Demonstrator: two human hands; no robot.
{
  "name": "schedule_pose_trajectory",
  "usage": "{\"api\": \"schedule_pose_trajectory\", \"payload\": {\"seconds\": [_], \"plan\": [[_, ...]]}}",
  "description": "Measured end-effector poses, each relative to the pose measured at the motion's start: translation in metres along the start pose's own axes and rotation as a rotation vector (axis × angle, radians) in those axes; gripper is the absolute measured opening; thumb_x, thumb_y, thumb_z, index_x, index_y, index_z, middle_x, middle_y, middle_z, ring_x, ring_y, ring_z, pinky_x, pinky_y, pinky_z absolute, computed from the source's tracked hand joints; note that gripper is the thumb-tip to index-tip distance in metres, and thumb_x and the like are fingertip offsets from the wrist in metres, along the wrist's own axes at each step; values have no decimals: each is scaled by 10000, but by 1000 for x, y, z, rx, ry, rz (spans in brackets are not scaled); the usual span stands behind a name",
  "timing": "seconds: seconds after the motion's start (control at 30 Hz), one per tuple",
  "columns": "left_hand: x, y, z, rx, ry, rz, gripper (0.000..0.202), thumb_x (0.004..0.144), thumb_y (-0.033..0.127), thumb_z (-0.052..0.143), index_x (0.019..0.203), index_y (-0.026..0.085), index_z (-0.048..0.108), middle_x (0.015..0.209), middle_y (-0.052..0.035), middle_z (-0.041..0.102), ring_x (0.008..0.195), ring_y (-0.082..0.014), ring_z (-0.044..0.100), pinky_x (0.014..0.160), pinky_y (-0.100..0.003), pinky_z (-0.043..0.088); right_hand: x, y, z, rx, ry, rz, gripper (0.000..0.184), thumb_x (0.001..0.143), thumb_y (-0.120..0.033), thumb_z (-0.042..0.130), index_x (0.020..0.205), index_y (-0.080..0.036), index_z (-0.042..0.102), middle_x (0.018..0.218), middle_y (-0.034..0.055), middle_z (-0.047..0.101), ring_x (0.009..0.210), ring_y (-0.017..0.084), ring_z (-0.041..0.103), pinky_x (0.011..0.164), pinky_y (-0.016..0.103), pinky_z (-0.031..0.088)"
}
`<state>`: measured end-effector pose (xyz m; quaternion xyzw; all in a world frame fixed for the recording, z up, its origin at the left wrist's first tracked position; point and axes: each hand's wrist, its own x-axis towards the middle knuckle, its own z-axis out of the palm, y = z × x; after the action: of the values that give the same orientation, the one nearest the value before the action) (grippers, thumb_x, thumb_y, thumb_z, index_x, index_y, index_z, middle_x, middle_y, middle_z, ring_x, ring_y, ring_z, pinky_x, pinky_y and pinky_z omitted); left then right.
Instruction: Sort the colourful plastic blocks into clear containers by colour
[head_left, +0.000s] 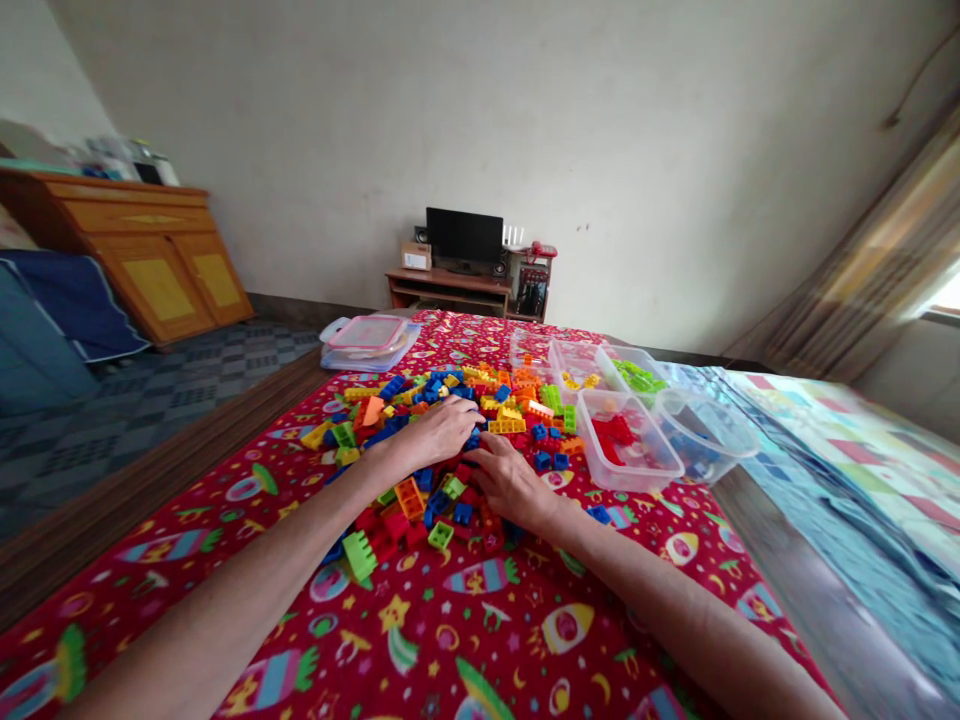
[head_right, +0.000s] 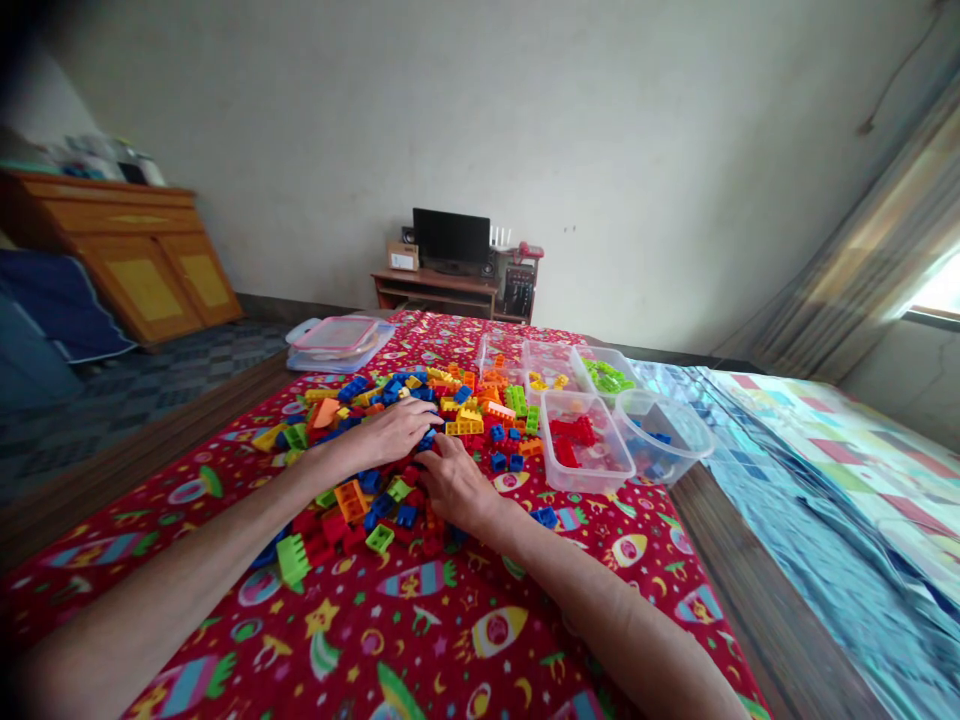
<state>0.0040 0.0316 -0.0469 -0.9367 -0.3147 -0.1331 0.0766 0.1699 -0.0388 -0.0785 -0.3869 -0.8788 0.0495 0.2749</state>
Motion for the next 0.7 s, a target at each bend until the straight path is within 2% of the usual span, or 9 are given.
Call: {"api": "schedule_pose_trajectory", "payload": {"seconds": [0.1,0.2,0.3,0.4,0.53,0.6,0.7], "plan": [[-1,2,4,-13,-25,20,279,853,92,456,1010,153,678,1097,-117,647,1151,-238,534,1055,-411,374,-3,0,3,68,46,13,430,764,-12,463,1151,-167,565,1228,150,515,1159,233,505,944,360,462],[-1,2,3,-70,-20,-17,283,862,113,448,1017,176,677,1159,-100,631,1176,-220,522,1053,-389,382,-4,1,-1,137,121,67,569,712,9,437,1233,-208,509,1275,117,525,1168,215,517,942,344,461],[-2,-4,-6,-163,-39,-49,292,901,187,428,1083,204,655,1248,-69,603,1172,-191,539,1028,-348,412,-2,3,-14,215,195,169,616,715,-23,434,1309,-184,453,1156,92,626,1035,193,598,877,310,482],[-8,-10,-19,-228,-93,-26,282,885,193,453,1077,203,660,1282,-65,595,1169,-189,551,1025,-333,416,0,7,-32,229,181,278,529,735,-57,436,1245,-156,536,989,66,691,854,174,640,781,280,491],[-22,-8,-28,-225,-118,-4,247,835,150,505,996,204,685,1247,-68,612,1163,-203,547,1038,-337,400,1,12,-51,146,54,312,451,741,-61,472,1160,-122,626,977,97,707,846,189,646,766,282,475],[-29,-3,-28,-197,-65,-28,218,832,163,527,977,210,683,1195,-68,622,1142,-213,544,1027,-350,404,-1,13,-55,105,-96,274,419,760,-76,504,1156,-111,636,996,116,709,878,208,651,775,292,474],[-34,5,-26,-148,-16,-68,172,852,193,523,933,202,675,1037,-66,640,1019,-208,579,947,-330,445,-6,13,-58,59,-296,163,413,799,-178,574,1207,-130,611,1044,118,702,927,222,652,788,298,485]]}}
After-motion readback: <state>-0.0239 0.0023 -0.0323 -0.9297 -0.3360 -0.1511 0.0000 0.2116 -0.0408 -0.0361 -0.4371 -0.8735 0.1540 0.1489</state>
